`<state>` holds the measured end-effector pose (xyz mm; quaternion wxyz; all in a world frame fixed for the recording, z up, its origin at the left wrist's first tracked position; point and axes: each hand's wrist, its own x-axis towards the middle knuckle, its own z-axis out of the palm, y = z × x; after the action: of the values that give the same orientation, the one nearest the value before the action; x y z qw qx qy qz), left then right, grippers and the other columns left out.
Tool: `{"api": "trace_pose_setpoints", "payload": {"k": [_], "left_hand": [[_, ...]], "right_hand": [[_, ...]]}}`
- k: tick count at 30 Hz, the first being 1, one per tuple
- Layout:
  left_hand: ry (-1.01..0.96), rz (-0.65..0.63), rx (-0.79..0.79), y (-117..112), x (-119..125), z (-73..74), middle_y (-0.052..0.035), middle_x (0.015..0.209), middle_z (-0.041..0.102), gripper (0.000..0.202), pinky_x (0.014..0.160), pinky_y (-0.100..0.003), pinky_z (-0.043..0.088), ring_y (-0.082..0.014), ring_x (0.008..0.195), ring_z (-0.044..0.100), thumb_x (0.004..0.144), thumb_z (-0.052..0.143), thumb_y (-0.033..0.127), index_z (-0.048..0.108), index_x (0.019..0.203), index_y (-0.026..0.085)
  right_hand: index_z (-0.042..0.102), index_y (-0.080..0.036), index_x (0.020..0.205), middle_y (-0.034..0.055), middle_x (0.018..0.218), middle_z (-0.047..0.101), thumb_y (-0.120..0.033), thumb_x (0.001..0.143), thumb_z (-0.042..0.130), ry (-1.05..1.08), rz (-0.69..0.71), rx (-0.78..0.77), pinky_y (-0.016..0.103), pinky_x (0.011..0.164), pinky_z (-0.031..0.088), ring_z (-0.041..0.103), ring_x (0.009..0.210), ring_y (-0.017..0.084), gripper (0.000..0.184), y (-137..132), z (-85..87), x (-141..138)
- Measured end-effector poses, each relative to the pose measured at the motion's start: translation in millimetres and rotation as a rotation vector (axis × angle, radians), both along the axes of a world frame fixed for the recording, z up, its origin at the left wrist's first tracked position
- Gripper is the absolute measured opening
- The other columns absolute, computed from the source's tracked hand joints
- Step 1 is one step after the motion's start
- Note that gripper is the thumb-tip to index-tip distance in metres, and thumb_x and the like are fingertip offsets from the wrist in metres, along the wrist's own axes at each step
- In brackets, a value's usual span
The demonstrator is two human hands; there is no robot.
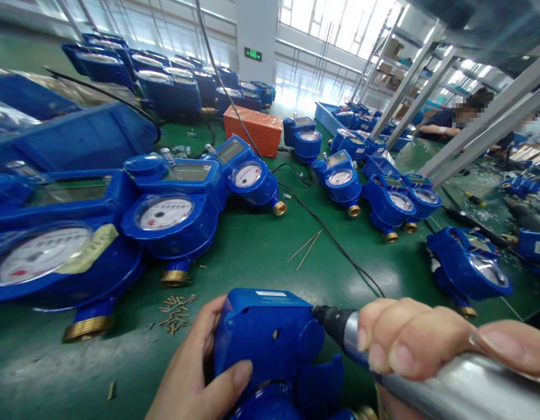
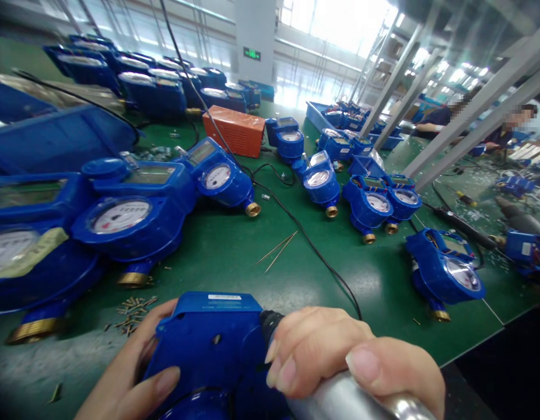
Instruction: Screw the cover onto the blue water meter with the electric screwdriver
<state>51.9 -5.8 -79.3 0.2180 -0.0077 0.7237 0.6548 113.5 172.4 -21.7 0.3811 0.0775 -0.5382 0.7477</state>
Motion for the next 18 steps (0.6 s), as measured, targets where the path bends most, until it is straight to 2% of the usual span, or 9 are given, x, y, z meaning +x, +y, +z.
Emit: {"api": "trace_pose_setpoints", "payload": {"k": [2,4,5,7,9,11,13,15,18], "left_hand": [[0.024,-0.001,0.015,0.0,0.2,-0.8,-0.0105,0.130,0.047,0.093,0.090,-0.041,0.047,-0.0310,0.106,0.054,0.053,0.068,0.066,0.032,0.127,0.023],[0.031,0.004,0.024,-0.4,0.4,-1.7,-0.0102,0.129,0.047,0.092,0.089,-0.039,0.047,-0.0306,0.107,0.054,0.053,0.068,0.065,0.033,0.126,0.022],[0.035,0.000,0.032,-0.8,0.5,-2.3,-0.0102,0.129,0.047,0.091,0.089,-0.038,0.047,-0.0304,0.108,0.053,0.054,0.068,0.065,0.033,0.126,0.022],[0.047,-0.013,0.030,-2.1,0.7,-3.4,-0.0103,0.131,0.046,0.089,0.090,-0.038,0.046,-0.0296,0.111,0.052,0.056,0.067,0.065,0.033,0.127,0.022],[0.058,-0.028,0.012,-3.4,0.9,-4.6,-0.0108,0.133,0.044,0.089,0.091,-0.037,0.046,-0.0292,0.112,0.051,0.058,0.065,0.066,0.031,0.129,0.022],[0.057,-0.021,-0.001,-4.0,1.4,-5.1,-0.0107,0.134,0.043,0.091,0.093,-0.038,0.044,-0.0290,0.111,0.051,0.057,0.065,0.067,0.031,0.129,0.023],[0.042,0.006,0.015,-3.2,2.2,-4.2,-0.0099,0.132,0.045,0.093,0.093,-0.038,0.044,-0.0292,0.109,0.053,0.054,0.067,0.067,0.033,0.128,0.023],[0.017,0.022,0.069,-1.3,3.1,-2.0,-0.0087,0.129,0.047,0.090,0.090,-0.038,0.047,-0.0297,0.108,0.053,0.053,0.070,0.063,0.035,0.126,0.023],[-0.008,0.024,0.136,1.8,3.8,2.3,-0.0078,0.128,0.047,0.086,0.087,-0.035,0.049,-0.0300,0.111,0.050,0.055,0.071,0.057,0.035,0.124,0.022]], "right_hand": [[0.024,-0.005,0.070,0.0016,0.073,0.050,-0.025,0.093,0.026,0.115,0.068,0.112,0.028,0.069,0.045,0.056,0.074,0.009,0.031,8.5,-7.1,-4.2],[0.035,-0.007,0.073,0.0034,0.071,0.049,-0.022,0.093,0.020,0.258,0.184,0.304,0.026,0.068,0.048,0.056,0.079,0.009,0.030,20.6,-11.0,-9.1],[0.037,-0.007,0.074,0.0037,0.070,0.048,-0.020,0.093,0.021,0.306,0.240,0.398,0.025,0.069,0.049,0.056,0.082,0.008,0.028,26.1,-11.5,-11.3],[0.035,-0.007,0.073,0.0037,0.070,0.050,-0.014,0.088,0.029,0.343,0.251,0.499,0.023,0.069,0.052,0.057,0.082,0.008,0.018,33.8,-10.4,-14.3],[0.035,-0.007,0.073,0.0045,0.073,0.052,-0.013,0.085,0.036,0.327,0.198,0.534,0.023,0.068,0.053,0.059,0.080,0.009,0.013,36.6,-8.2,-15.7],[0.042,-0.006,0.076,0.0050,0.073,0.053,-0.014,0.083,0.040,0.330,0.196,0.553,0.023,0.066,0.053,0.059,0.077,0.009,0.011,36.5,-7.1,-16.3],[0.043,-0.006,0.077,0.0048,0.071,0.051,-0.017,0.087,0.033,0.321,0.248,0.502,0.024,0.067,0.052,0.059,0.079,0.009,0.018,35.7,-8.1,-16.9],[0.039,-0.006,0.074,0.0047,0.069,0.049,-0.016,0.088,0.026,0.343,0.275,0.420,0.026,0.067,0.052,0.059,0.081,0.010,0.022,34.8,-10.5,-17.3],[0.028,-0.007,0.067,0.0043,0.069,0.048,-0.014,0.088,0.025,0.363,0.214,0.361,0.026,0.063,0.051,0.059,0.077,0.010,0.022,32.5,-11.7,-15.7]]}}
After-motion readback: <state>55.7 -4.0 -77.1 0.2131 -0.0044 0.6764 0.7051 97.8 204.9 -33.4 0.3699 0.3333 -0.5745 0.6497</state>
